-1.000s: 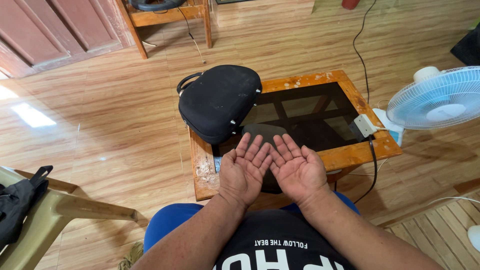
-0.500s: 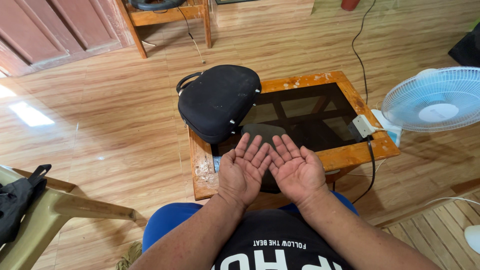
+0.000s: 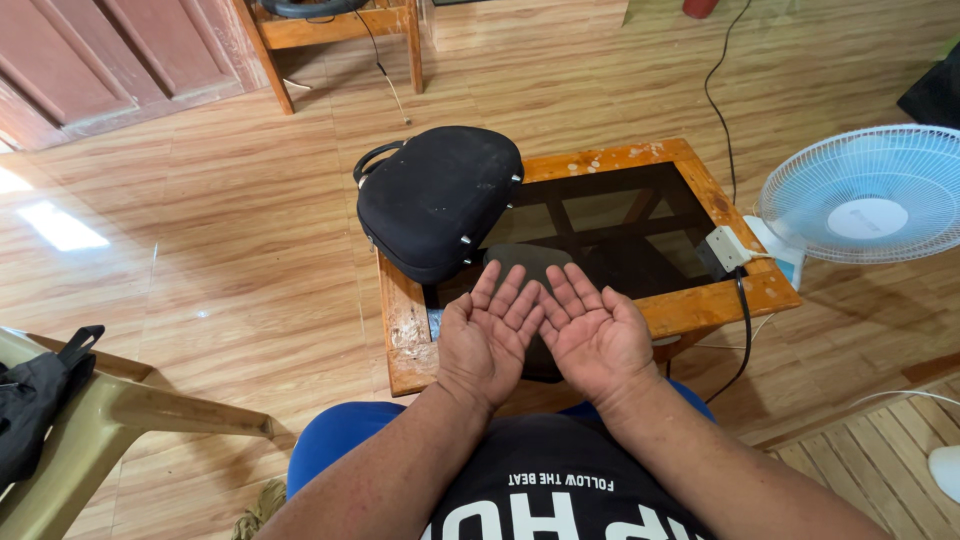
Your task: The person opens a black carrying case on a wooden table and removes a folded drone and accessories. They unfold the drone's arms and propellers, then attach a landing gear frame to the underside of the drone. The person handles the drone and frame by hand without using additional tools.
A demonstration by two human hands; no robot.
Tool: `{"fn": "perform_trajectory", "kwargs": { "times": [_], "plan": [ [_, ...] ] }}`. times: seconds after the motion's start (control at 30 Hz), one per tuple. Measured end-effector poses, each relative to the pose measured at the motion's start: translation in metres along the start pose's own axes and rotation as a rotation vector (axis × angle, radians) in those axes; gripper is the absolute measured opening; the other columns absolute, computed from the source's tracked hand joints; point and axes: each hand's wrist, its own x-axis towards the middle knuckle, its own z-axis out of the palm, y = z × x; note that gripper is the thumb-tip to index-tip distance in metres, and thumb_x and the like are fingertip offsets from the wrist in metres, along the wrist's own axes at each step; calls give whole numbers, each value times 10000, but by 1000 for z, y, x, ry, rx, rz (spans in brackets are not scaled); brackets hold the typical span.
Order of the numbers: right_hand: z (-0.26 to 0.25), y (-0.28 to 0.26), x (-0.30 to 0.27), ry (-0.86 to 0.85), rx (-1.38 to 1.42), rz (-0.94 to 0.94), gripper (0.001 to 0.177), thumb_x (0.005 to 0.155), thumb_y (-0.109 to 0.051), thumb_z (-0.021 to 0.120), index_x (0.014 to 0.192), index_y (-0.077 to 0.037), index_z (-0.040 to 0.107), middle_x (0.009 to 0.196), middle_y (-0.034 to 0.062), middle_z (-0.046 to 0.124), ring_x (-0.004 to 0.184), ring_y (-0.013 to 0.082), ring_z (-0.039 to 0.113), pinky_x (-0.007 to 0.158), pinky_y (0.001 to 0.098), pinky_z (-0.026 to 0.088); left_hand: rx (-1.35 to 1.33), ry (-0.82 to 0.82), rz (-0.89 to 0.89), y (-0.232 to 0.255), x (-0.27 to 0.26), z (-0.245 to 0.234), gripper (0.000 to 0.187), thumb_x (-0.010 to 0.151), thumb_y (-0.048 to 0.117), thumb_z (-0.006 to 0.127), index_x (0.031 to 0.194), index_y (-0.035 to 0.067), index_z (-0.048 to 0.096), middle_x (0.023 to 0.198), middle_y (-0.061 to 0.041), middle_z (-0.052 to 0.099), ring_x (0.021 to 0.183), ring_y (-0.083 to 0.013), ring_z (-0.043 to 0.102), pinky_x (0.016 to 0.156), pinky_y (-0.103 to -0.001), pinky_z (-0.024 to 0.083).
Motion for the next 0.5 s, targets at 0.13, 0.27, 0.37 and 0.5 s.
{"fn": "perform_trajectory", "kwargs": {
  "times": [0.13, 0.27, 0.37, 0.5],
  "plan": [
    [2, 0, 1, 22, -15, 1, 598, 1049, -382, 217, 1498, -71, 462, 1499, 104, 549, 1425, 289, 469, 1207, 459, 299, 9, 0, -2, 1, 0, 1, 605, 1018, 334, 179, 1541, 123, 400, 1557, -155, 485, 1421, -345, 475, 1164, -468, 393],
    [3, -1, 0, 27, -14, -1, 604, 1051, -387, 212, 1504, -71, 457, 1495, 102, 548, 1429, 286, 466, 1211, 456, 302, -6, 6, 1, 1, 0, 2, 604, 1021, 329, 178, 1540, 115, 398, 1560, -165, 482, 1425, -350, 472, 1173, -474, 387],
    [4, 0, 0, 26, -15, 1, 604, 1052, -386, 209, 1505, -72, 456, 1494, 100, 549, 1430, 284, 464, 1208, 454, 303, 4, 12, -2, 2, -1, 3, 604, 1021, 331, 175, 1541, 117, 395, 1560, -163, 479, 1426, -349, 470, 1173, -474, 385],
    [5, 0, -1, 30, -16, -3, 607, 1051, -390, 204, 1504, -72, 454, 1494, 102, 547, 1433, 286, 461, 1209, 454, 304, 4, 28, -3, 2, -2, 5, 609, 1023, 329, 167, 1545, 114, 394, 1561, -167, 482, 1427, -351, 471, 1176, -470, 387]
  ]
}}
